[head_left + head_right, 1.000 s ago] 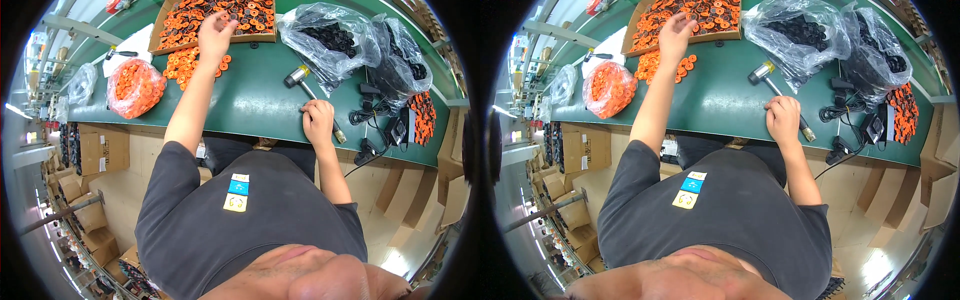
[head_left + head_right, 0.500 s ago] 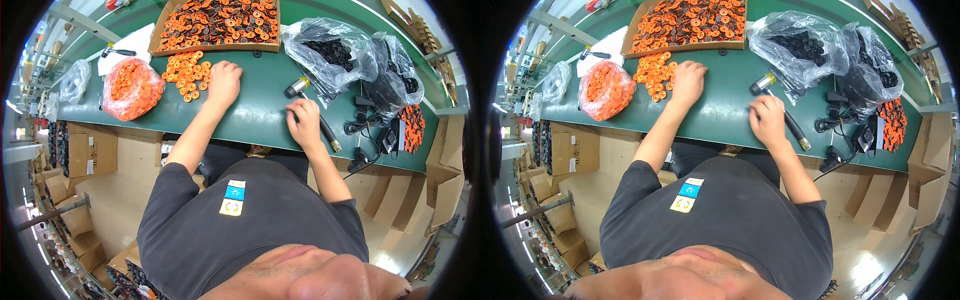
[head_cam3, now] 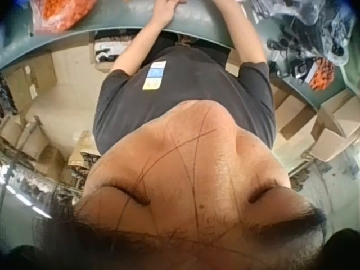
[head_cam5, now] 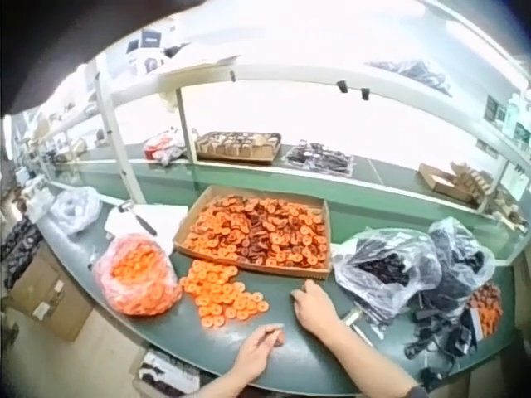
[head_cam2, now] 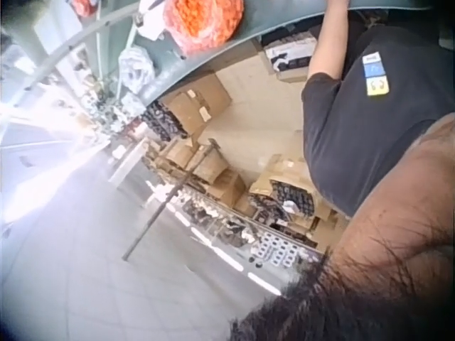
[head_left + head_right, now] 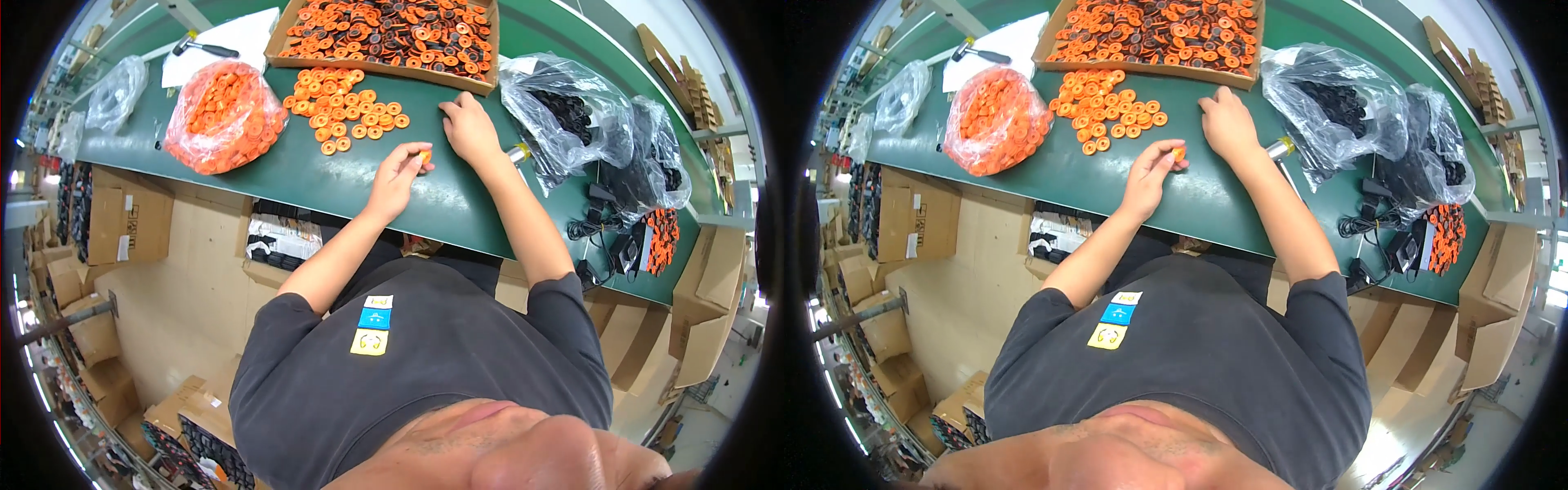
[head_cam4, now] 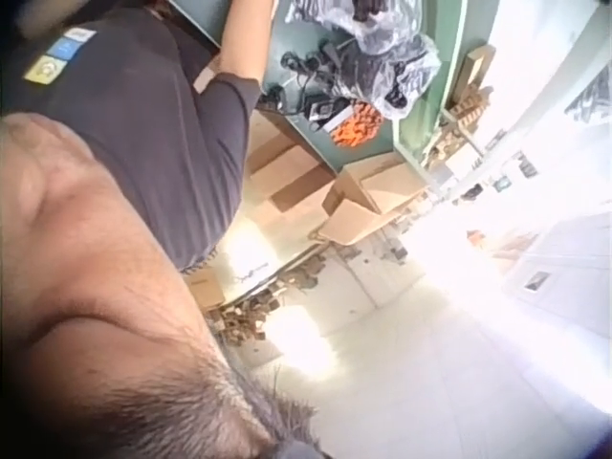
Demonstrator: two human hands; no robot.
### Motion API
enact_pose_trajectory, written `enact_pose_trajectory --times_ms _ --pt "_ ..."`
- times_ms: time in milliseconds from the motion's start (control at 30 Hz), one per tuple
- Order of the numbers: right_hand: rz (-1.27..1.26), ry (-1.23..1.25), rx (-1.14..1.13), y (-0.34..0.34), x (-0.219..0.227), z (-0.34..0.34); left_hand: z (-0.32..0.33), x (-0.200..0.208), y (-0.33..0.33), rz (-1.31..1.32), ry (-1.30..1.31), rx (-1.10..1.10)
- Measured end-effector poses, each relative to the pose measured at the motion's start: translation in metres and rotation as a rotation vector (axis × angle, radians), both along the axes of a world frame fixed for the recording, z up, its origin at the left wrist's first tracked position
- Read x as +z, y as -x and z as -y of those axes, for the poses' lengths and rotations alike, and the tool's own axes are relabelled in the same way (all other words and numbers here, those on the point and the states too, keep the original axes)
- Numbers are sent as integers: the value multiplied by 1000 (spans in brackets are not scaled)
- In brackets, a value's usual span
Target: The person assembles circular components by fitting orange and black plastic pieces together by hand, tapping them with a mallet, and placing the assembled pieces into a box.
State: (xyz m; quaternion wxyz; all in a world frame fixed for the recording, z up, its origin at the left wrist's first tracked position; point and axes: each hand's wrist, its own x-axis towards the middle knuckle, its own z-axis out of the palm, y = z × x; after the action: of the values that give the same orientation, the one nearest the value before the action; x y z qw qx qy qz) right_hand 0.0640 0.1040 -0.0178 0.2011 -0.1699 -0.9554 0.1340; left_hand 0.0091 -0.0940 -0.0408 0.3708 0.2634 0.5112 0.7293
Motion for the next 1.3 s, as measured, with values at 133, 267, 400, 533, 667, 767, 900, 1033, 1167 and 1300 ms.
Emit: enact_pose_trajectory --times_ms 133,267,400,533,667,767,900,1033,1167,1300 --pt "83 112 -23 -36 13 36 -2 -4 4 200 -123 43" --pt "93 242 -64 -69 19 58 -1 -2 5 201 -110 -22" --pt "-151 633 -127 -92 18 68 -2 3 -4 107 -78 -28" --pt "-336 978 -68 -99 18 80 0 -3 -9 -71 -3 -107" --pt "-389 1002 -36 -94 17 86 2 -2 -7 -158 37 -199" --pt "-379 1000 -61 -94 17 87 4 -2 -4 -114 20 -239" --pt "-357 786 -4 -97 18 87 4 -3 -5 -123 -8 -255" --pt "-342 671 13 -100 20 88 4 0 -4 -184 19 -281" --pt "-361 658 5 -101 23 88 3 1 -7 -150 40 -292" --pt "-334 574 20 -103 23 84 2 3 -7 -170 98 -297"
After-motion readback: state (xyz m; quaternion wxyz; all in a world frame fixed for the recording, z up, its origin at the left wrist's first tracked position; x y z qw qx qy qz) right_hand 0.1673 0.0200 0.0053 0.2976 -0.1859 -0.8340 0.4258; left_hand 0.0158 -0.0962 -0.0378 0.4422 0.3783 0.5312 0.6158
